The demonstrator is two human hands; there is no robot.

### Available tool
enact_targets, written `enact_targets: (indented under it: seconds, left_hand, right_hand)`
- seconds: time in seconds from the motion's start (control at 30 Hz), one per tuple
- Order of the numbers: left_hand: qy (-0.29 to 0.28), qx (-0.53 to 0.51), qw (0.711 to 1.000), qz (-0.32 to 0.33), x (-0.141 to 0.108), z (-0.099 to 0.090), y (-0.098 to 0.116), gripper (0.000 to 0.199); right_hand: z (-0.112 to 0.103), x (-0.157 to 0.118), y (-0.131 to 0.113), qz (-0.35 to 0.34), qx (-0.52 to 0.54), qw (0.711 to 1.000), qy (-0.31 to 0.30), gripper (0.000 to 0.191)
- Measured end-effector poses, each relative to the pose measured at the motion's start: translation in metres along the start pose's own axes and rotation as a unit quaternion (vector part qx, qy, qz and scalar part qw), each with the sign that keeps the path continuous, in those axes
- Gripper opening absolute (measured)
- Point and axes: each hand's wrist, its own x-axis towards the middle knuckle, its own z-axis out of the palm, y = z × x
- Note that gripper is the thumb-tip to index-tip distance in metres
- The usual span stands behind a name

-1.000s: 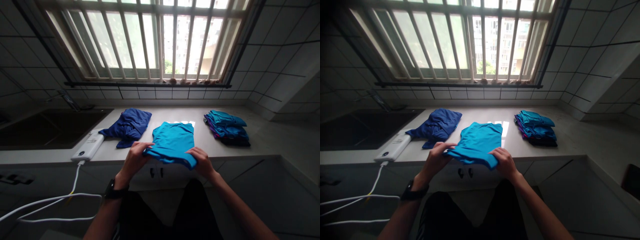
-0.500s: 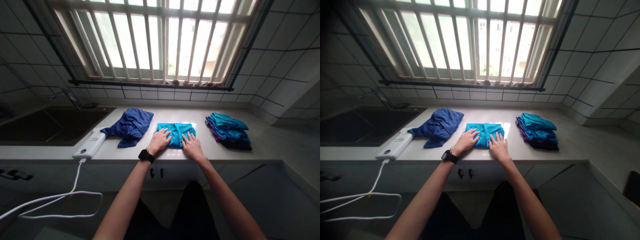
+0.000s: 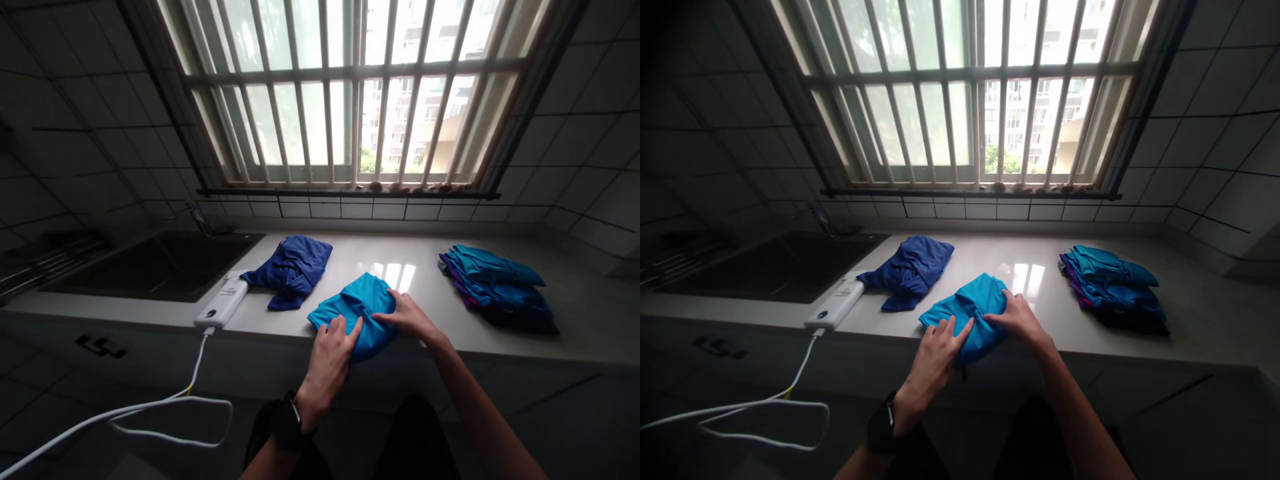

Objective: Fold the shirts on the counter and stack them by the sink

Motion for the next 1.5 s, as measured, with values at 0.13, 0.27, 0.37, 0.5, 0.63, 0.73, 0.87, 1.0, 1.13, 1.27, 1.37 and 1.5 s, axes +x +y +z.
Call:
enact_targets:
  seconds: [0.13,0.27,0.37,0.5,0.63,0.73,0.87,1.0,1.13,1.27,1.37,1.5]
  left_hand:
    - [0.098,0.006,0.995,0.037,-0.023,0.005,-0.018,0.062]
    - [0.21,0.025,0.977,-0.03,-0.024,-0.027,-0.053,0.061]
    - [0.261,0.046,0.961,-0.075,-0.005,-0.068,-0.088,0.059]
    - [0.275,0.084,0.948,-0.137,0.037,-0.097,-0.13,0.054]
    - [0.138,0.077,0.962,-0.223,0.067,-0.065,-0.148,0.052]
    - [-0.011,0.031,0.959,-0.281,0.07,-0.021,-0.149,0.07]
    - [0.006,0.006,0.954,-0.3,0.063,0.02,-0.147,0.068]
    - [0.031,0.013,0.954,-0.298,0.062,0.028,-0.145,0.069]
    - [0.021,0.008,0.954,-0.298,0.068,0.021,-0.146,0.065]
    - [0.011,-0.019,0.954,-0.298,0.073,0.012,-0.152,0.058]
    - [-0.043,-0.039,0.949,-0.31,0.082,-0.001,-0.16,0.062]
    - [-0.094,-0.039,0.952,-0.289,0.11,-0.029,-0.165,0.073]
  right_hand:
    - [-0.005,0.004,-0.031,-0.11,0.182,0.975,-0.06,0.056]
    - [-0.029,0.024,-0.087,-0.225,0.314,0.922,-0.039,0.044]
    - [-0.047,0.062,-0.137,-0.315,0.332,0.889,-0.005,0.046]
    - [-0.044,0.125,-0.192,-0.312,0.238,0.915,0.096,0.051]
    - [-0.002,0.148,-0.21,-0.194,0.047,0.977,0.074,0.067]
    - [0.041,0.136,-0.202,-0.177,-0.032,0.983,-0.04,0.058]
    - [0.085,0.117,-0.185,-0.256,-0.06,0.955,-0.137,0.053]
    - [0.096,0.113,-0.182,-0.181,-0.039,0.975,-0.126,0.054]
    - [0.089,0.113,-0.191,-0.125,-0.038,0.979,-0.155,0.055]
    - [0.082,0.1,-0.191,-0.128,-0.02,0.98,-0.151,0.057]
    - [0.078,0.081,-0.174,-0.156,0.026,0.979,-0.125,0.054]
    - [0.063,0.046,-0.136,-0.175,0.068,0.981,-0.041,0.047]
